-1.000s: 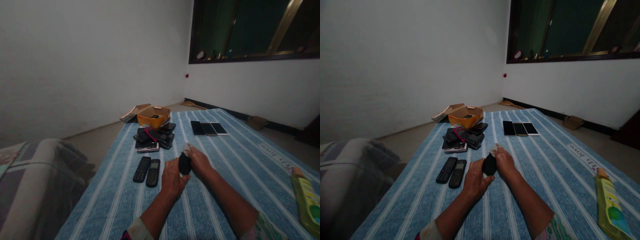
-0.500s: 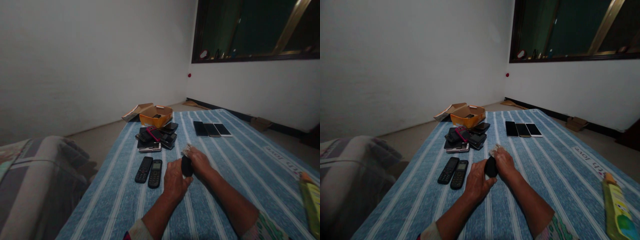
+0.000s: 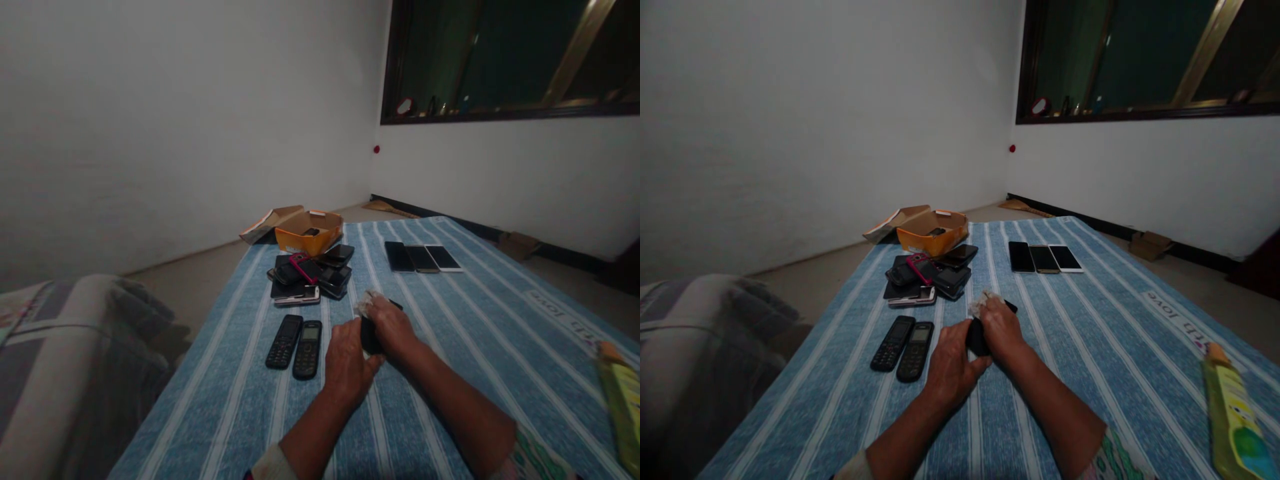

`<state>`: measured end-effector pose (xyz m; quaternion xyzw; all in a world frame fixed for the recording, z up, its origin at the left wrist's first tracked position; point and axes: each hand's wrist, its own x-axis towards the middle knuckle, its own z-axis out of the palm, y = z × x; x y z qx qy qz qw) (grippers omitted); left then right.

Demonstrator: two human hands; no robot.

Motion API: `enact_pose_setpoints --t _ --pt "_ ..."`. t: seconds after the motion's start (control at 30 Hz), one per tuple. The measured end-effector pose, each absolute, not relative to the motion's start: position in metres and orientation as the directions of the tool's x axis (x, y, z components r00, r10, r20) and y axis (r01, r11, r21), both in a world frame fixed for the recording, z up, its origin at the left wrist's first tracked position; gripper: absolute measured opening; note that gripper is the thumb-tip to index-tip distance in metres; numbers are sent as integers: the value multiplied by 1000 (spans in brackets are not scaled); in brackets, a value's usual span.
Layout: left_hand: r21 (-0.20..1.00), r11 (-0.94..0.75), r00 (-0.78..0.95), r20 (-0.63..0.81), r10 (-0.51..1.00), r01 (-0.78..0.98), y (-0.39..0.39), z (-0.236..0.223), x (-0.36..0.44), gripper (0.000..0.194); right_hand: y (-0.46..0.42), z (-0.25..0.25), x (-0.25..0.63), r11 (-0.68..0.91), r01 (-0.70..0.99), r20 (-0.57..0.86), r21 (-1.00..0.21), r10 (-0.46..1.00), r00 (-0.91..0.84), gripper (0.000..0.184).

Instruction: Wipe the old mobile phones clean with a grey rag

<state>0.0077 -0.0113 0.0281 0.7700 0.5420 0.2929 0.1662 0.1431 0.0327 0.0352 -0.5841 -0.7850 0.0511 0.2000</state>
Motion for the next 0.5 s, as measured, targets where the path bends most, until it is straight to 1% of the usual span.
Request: enact_pose_setpoints --t 0.1,0.2,0.43,0.5 --pt "579 -352 241 263 934 735 -10 28 7 51 27 36 140 367 884 268 -290 918 -294 40" --pt "582 -357 242 267 933 731 -10 28 7 48 31 37 143 343 891 250 -297 929 -274 39" --pt "572 -379 251 292 923 727 -11 25 6 46 43 35 159 267 901 245 -343 951 -189 51" --pt "570 -381 247 301 921 728 -11 25 6 47 42 34 163 253 903 238 -347 955 -176 52"
